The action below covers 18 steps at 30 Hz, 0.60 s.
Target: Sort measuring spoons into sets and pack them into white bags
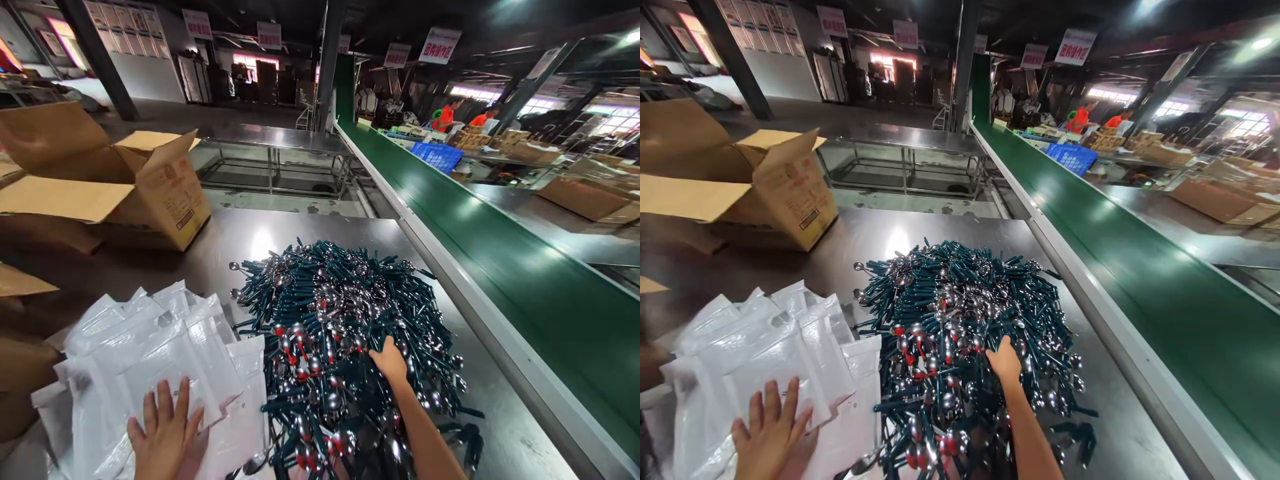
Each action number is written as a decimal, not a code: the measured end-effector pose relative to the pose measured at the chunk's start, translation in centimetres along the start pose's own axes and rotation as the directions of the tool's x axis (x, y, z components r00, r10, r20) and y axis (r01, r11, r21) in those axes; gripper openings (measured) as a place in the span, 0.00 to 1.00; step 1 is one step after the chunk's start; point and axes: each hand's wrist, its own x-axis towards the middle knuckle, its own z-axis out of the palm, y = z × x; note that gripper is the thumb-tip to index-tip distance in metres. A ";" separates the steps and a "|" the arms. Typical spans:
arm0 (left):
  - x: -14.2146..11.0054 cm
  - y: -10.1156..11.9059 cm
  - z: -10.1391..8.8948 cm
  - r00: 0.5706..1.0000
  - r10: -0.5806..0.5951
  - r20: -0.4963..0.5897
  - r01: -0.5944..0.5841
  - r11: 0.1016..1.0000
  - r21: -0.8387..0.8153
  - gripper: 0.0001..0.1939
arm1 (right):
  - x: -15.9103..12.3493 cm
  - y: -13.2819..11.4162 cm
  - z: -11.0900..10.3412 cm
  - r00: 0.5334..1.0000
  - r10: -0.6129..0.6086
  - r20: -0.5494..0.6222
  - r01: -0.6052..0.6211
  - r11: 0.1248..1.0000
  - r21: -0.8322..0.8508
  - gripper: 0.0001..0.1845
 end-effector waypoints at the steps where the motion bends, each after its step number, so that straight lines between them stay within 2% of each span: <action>1: 0.0 -0.1 0.2 1.000 0.003 0.000 -0.003 1.000 0.009 0.32 | 0.1 0.0 0.1 0.999 0.021 0.024 -0.022 0.998 0.054 0.16; 4: -0.1 -0.4 0.7 1.000 -0.001 -0.010 0.001 1.000 0.030 0.30 | 0.5 -0.3 0.5 0.992 0.084 0.099 -0.106 0.966 0.238 0.12; 7: -0.1 -0.6 0.8 1.000 0.000 -0.016 0.001 1.000 0.030 0.29 | 1.2 -0.8 0.8 0.982 0.136 0.133 -0.179 0.894 0.410 0.12; 10: 0.0 -0.6 0.3 0.999 0.014 0.046 -0.014 1.000 0.015 0.30 | 1.7 -1.3 1.0 0.974 0.174 0.142 -0.224 0.820 0.527 0.14; 13: 0.1 -0.5 0.1 0.995 -0.007 0.101 0.005 1.000 0.025 0.31 | 1.7 -1.5 1.1 0.973 0.175 0.152 -0.231 0.783 0.577 0.17; 18: 0.0 -0.2 0.6 1.000 -0.021 0.012 0.020 0.999 0.032 0.31 | 1.5 -1.8 1.3 0.979 0.164 0.118 -0.202 0.822 0.532 0.20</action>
